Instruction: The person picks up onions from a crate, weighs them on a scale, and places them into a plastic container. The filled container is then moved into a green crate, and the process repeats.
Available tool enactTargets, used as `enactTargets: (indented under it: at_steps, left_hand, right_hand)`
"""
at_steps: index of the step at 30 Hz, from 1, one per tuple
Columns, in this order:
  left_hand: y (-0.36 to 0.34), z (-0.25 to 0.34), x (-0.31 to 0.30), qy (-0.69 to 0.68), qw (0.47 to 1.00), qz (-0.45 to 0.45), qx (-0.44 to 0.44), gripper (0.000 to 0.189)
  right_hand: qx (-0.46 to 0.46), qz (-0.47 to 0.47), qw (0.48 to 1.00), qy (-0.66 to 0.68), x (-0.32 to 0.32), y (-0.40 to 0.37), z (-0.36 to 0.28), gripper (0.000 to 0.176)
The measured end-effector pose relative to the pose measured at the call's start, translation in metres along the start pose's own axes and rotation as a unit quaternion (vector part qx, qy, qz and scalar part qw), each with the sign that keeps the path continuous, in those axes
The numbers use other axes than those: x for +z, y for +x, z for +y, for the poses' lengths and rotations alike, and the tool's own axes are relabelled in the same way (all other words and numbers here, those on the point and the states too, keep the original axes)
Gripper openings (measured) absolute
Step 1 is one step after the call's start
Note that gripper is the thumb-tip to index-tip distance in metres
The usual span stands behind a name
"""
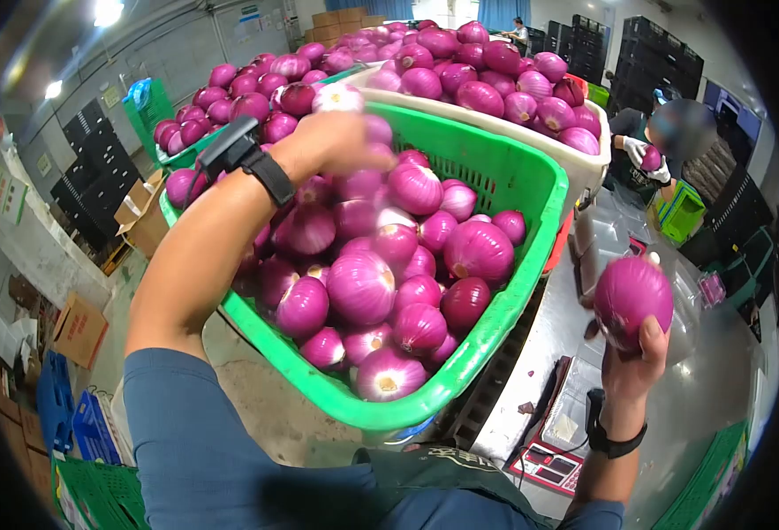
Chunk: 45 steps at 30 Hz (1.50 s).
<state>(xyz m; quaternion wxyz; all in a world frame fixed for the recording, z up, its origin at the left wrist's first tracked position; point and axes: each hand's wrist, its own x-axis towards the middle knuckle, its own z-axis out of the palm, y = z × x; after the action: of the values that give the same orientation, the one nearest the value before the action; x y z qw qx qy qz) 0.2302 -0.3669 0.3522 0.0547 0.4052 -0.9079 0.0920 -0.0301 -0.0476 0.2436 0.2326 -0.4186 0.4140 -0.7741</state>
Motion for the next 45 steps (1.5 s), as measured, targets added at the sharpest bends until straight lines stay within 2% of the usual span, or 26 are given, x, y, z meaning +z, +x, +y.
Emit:
enactTargets:
  at_steps: [1, 3, 6, 9, 10, 11, 13, 14, 15, 18, 20, 21, 22, 25, 26, 27, 29, 30, 32, 34, 35, 37, 39, 41, 43, 45]
  left_hand:
    - [0.009, -0.016, 0.022, 0.027, 0.997, -0.065, -0.040, 0.079]
    - [0.012, -0.025, 0.043, 0.055, 0.991, -0.125, -0.010, 0.087]
    - [0.015, -0.022, 0.058, 0.011, 0.996, -0.091, -0.004, 0.094]
    - [0.022, -0.042, 0.068, 0.009, 0.996, -0.064, 0.068, 0.094]
    - [0.021, -0.038, 0.057, -0.025, 0.997, -0.064, 0.047, 0.088]
    - [0.013, -0.022, 0.041, -0.193, 0.974, -0.109, -0.037, 0.084]
    - [0.006, -0.007, 0.003, -0.329, 0.935, -0.126, -0.053, 0.069]
    - [-0.007, 0.005, -0.008, -0.399, 0.916, -0.049, -0.013, 0.059]
    - [-0.014, -0.001, -0.014, -0.445, 0.895, 0.014, 0.030, 0.056]
    - [-0.068, 0.072, -0.083, -0.601, 0.768, 0.180, -0.127, 0.058]
    - [-0.118, 0.075, -0.096, -0.688, 0.675, 0.267, -0.004, 0.056]
    - [-0.144, 0.076, -0.095, -0.733, 0.619, 0.275, 0.063, 0.056]
    - [-0.168, 0.075, -0.091, -0.776, 0.559, 0.264, 0.126, 0.055]
    - [-0.233, 0.084, -0.067, -0.879, 0.388, 0.102, 0.258, 0.053]
    - [-0.247, 0.094, -0.058, -0.893, 0.360, 0.042, 0.267, 0.052]
    - [-0.254, 0.106, -0.045, -0.898, 0.353, -0.020, 0.263, 0.052]
    - [-0.269, 0.140, -0.029, -0.823, 0.512, -0.130, 0.209, 0.046]
    - [-0.272, 0.184, -0.012, -0.817, 0.540, -0.079, 0.187, 0.053]
    - [-0.263, 0.297, 0.037, -0.760, 0.631, 0.103, 0.115, 0.070]
    - [-0.242, 0.383, 0.081, -0.672, 0.714, 0.194, 0.045, 0.088]
    - [-0.230, 0.389, 0.094, -0.647, 0.755, 0.087, 0.059, 0.086]
    - [-0.210, 0.420, 0.139, -0.636, 0.771, -0.010, 0.002, 0.083]
    - [-0.192, 0.450, 0.175, -0.632, 0.774, -0.037, 0.010, 0.076]
    - [-0.178, 0.462, 0.206, -0.480, 0.871, 0.016, 0.108, 0.071]
    - [-0.166, 0.472, 0.221, -0.432, 0.885, 0.036, 0.170, 0.068]
    - [-0.161, 0.478, 0.240, -0.433, 0.884, 0.021, 0.176, 0.066]
  right_hand:
    - [0.012, 0.011, 1.000, 0.005, -0.014, -0.010, 0.002, 0.085]
    - [0.040, 0.033, 0.999, 0.015, -0.044, -0.027, 0.013, 0.078]
    - [0.088, 0.079, 0.992, 0.054, -0.084, -0.056, 0.021, 0.076]
    - [0.149, 0.273, 0.944, 0.114, -0.106, -0.085, 0.029, 0.076]
    - [0.151, 0.294, 0.937, 0.117, -0.117, -0.097, 0.032, 0.074]
    - [0.153, 0.315, 0.929, 0.118, -0.130, -0.108, 0.034, 0.072]
    - [0.153, 0.231, 0.946, 0.167, -0.153, -0.129, 0.029, 0.058]
    - [0.139, 0.231, 0.953, 0.136, -0.158, -0.135, 0.029, 0.057]
    - [0.130, 0.222, 0.960, 0.107, -0.163, -0.141, 0.028, 0.058]
    - [0.144, 0.238, 0.958, 0.071, -0.178, -0.153, 0.024, 0.081]
    - [0.143, 0.234, 0.961, 0.017, -0.195, -0.158, 0.028, 0.091]
    - [0.135, 0.221, 0.965, -0.045, -0.206, -0.159, 0.029, 0.094]
    - [0.126, 0.206, 0.964, -0.106, -0.216, -0.161, 0.031, 0.096]
    - [0.121, 0.156, 0.937, -0.288, -0.239, -0.162, 0.029, 0.099]
    - [0.119, 0.130, 0.915, -0.363, -0.249, -0.163, 0.029, 0.098]
    - [0.115, 0.102, 0.887, -0.436, -0.258, -0.163, 0.028, 0.097]
    - [0.061, 0.061, 0.864, -0.496, -0.278, -0.164, 0.033, 0.094]
    - [0.041, 0.041, 0.855, -0.515, -0.288, -0.165, 0.037, 0.093]
    - [-0.014, 0.005, 0.840, -0.542, -0.306, -0.166, 0.046, 0.092]
    - [-0.016, -0.020, 0.836, -0.548, -0.318, -0.169, 0.050, 0.092]
    - [-0.019, -0.031, 0.834, -0.550, -0.322, -0.170, 0.050, 0.092]
    - [-0.009, -0.043, 0.848, -0.528, -0.325, -0.169, 0.051, 0.089]
    - [0.001, -0.057, 0.861, -0.506, -0.323, -0.167, 0.054, 0.087]
    - [0.013, -0.076, 0.869, -0.489, -0.318, -0.164, 0.057, 0.084]
    - [0.029, -0.104, 0.859, -0.501, -0.314, -0.160, 0.060, 0.082]
    - [0.027, -0.121, 0.839, -0.529, -0.312, -0.158, 0.064, 0.081]
